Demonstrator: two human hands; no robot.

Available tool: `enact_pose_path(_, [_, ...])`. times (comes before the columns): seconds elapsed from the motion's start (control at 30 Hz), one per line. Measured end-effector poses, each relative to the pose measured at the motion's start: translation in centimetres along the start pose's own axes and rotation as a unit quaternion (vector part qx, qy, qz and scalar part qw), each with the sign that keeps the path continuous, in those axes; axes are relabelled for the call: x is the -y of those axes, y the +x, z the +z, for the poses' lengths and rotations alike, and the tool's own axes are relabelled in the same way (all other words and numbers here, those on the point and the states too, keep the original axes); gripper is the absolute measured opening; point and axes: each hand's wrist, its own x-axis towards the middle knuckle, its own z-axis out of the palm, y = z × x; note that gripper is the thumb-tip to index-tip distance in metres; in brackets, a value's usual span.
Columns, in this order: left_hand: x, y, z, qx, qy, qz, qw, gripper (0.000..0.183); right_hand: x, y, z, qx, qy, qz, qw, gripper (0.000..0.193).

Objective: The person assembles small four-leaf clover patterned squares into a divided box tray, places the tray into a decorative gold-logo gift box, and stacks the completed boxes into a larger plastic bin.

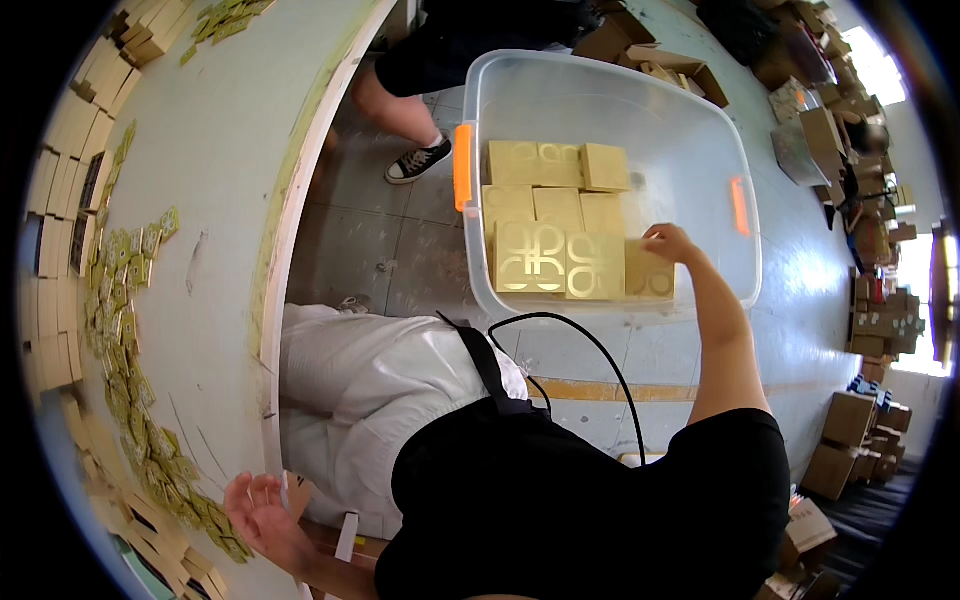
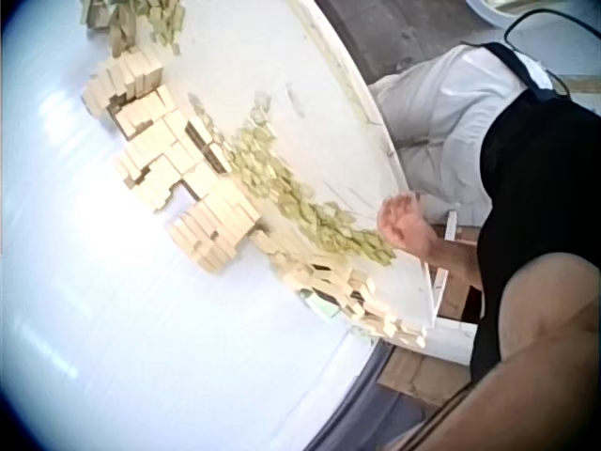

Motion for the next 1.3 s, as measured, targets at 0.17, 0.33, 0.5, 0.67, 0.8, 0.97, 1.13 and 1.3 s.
enact_pose_path(0.17, [0.6, 0.0, 0.6, -0.044, 0.121, -0.058, 0.990, 0.045, -8.5, 5.5, 7.2, 0.150, 0.087, -0.035, 0.984, 0.032])
enact_pose_path(0.33, [-0.3, -1.4, -1.3, 0.050, -0.009, -0.020, 0.999, 0.039, -14.4, 10.9, 8.9, 0.142, -0.370, -0.168, 0.903, 0.116])
enact_pose_path(0.5, [-3.4, -4.2, -2.0, -0.049, -0.017, -0.013, 0.999, 0.032, -10.6, 6.6, 7.7, -0.026, -0.448, -0.147, 0.881, 0.086])
enact_pose_path(0.67, [-2.5, -7.1, -8.2, -0.225, 0.065, 0.034, 0.971, 0.033, 1.2, 9.1, -2.9, -0.206, -0.401, -0.128, 0.883, 0.074])
enact_pose_path(0.8, [-3.2, -8.1, -12.6, -0.377, 0.302, 0.029, 0.875, 0.039, 15.9, 9.9, -9.5, -0.302, -0.328, -0.212, 0.870, 0.064])
enact_pose_path(0.97, [-5.0, -2.7, -23.1, -0.519, 0.481, 0.141, 0.693, 0.075, 33.4, 8.7, -12.5, -0.306, -0.250, -0.379, 0.837, 0.051])
enact_pose_path(1.13, [-8.7, 4.1, -27.1, -0.529, 0.584, -0.100, 0.608, 0.095, 49.0, -5.9, -5.6, -0.142, -0.090, -0.596, 0.786, 0.014])
enact_pose_path(1.3, [-7.3, 5.6, -30.0, -0.515, 0.500, -0.034, 0.696, 0.065, 53.2, -9.9, -2.4, 0.020, -0.119, -0.552, 0.825, 0.041])
